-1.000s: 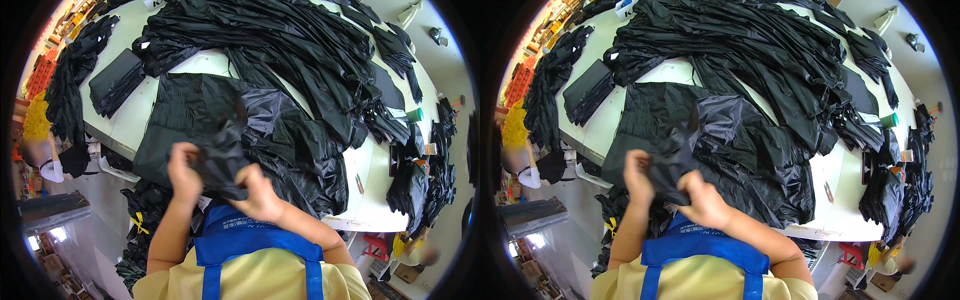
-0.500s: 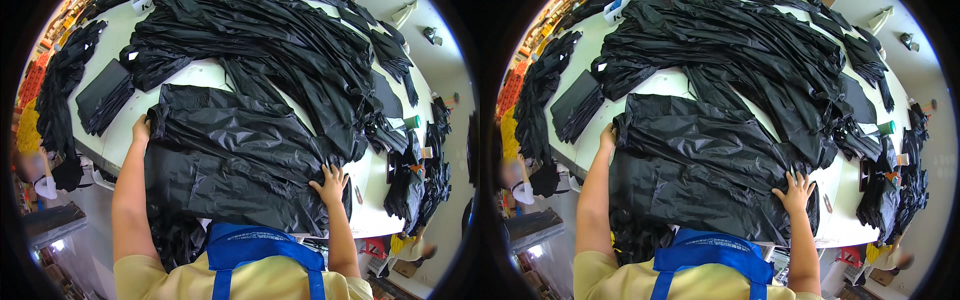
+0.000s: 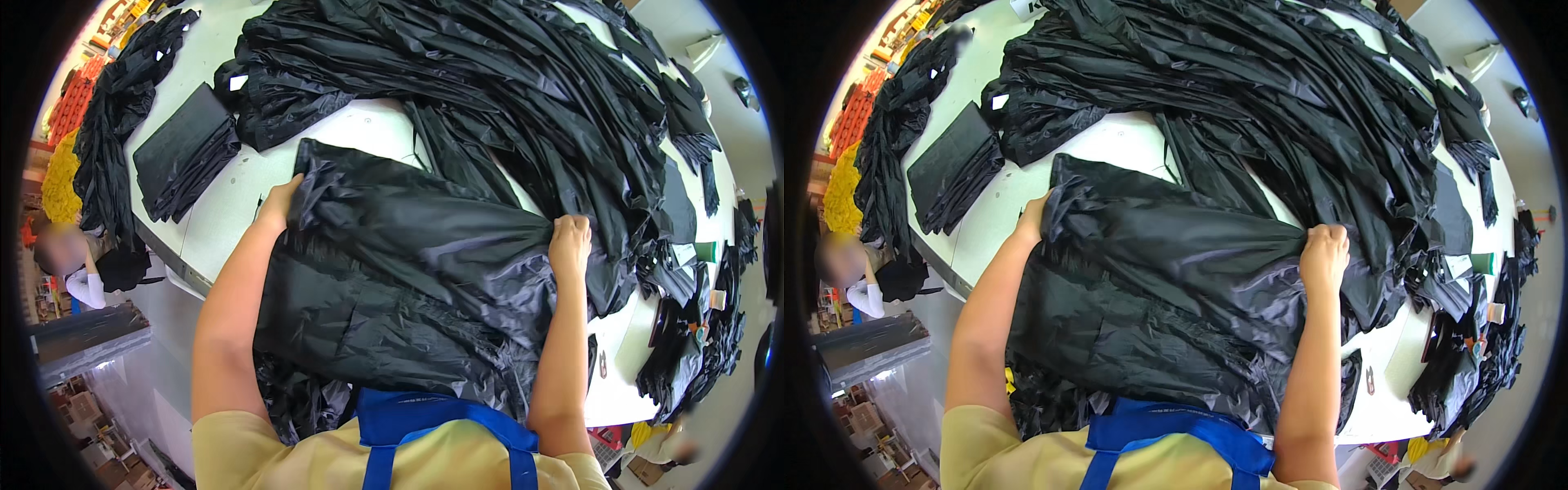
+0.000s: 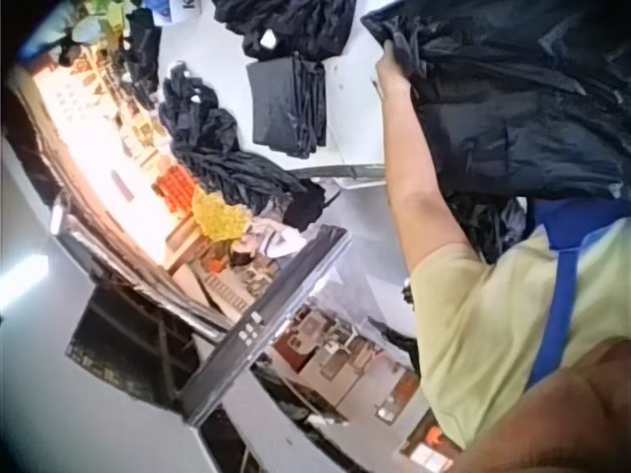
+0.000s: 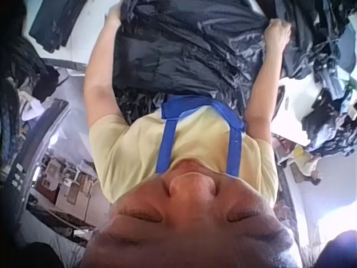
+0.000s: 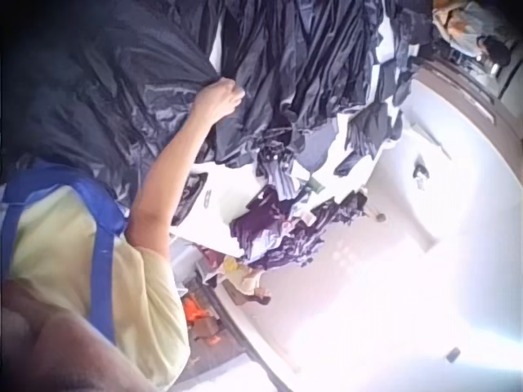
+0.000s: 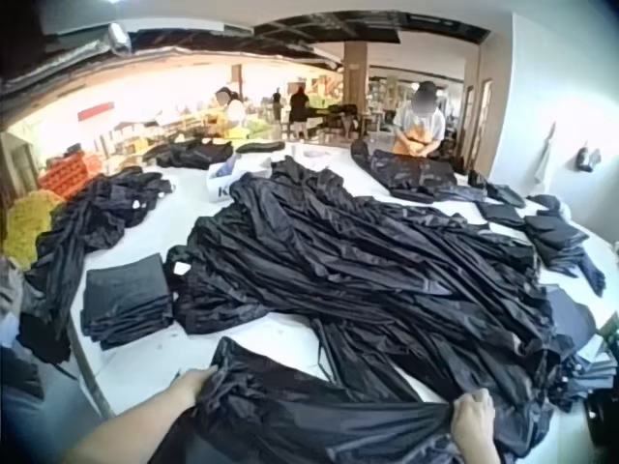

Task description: The person folds black garments on a white table, aligns edges, and stacks them. The person uses scissors to trim loose threads from the garments. The person places folded items into a white bin.

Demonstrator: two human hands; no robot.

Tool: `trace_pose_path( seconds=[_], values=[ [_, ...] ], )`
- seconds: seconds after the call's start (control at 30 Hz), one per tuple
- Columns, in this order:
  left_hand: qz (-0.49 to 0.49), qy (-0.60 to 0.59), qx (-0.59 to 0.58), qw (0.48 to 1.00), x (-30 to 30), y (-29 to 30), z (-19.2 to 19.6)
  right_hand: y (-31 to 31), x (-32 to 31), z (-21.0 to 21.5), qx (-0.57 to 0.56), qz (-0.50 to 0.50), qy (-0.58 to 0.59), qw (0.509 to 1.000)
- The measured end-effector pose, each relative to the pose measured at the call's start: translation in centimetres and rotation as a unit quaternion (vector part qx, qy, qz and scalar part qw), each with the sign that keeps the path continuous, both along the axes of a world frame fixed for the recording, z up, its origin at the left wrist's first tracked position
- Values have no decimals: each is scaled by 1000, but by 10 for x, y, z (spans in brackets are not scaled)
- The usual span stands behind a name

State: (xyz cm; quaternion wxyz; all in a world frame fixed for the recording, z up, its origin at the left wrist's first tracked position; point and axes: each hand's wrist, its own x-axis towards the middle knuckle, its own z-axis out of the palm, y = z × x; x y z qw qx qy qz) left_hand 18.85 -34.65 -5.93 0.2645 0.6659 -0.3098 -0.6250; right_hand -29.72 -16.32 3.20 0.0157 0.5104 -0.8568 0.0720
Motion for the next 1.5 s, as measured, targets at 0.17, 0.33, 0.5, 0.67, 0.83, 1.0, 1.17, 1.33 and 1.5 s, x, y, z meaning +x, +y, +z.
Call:
trace_pose_path(
  seconds=[0.17, 0.33, 0.5, 0.67, 0.83, 1.0, 1.17, 1.33, 1.5],
  values=[
    [-271, -322, -255, 870, -20, -9, 41, 2, 0, -68, -102, -117, 8, 988],
    [-69, -285, -512, 808, -77, 59, 66, 4, 1, -89, -175, -105, 30, 979],
    [-180, -294, -382, 858, -7, 23, 24, 6, -4, -93, -182, -86, 14, 979],
    [-203, -56, -214, 954, -6, -2, 71, 6, -2, -91, -183, -75, 18, 980],
    [-279, -324, -331, 841, -69, -37, 92, 8, -2, -93, -197, -64, 19, 978],
    [-195, -353, -308, 862, -48, -64, 4, 6, -5, -93, -188, -54, 9, 981],
    [-340, -304, -470, 756, -52, -80, 13, 16, -12, -79, -149, -22, -86, 985],
    [-538, -475, -417, 558, -66, -94, 73, 27, -36, -10, -1, 83, -268, 960],
    [-425, -429, -489, 629, -17, -12, 160, 113, 20, 112, -63, 173, -226, 957]
  ],
)
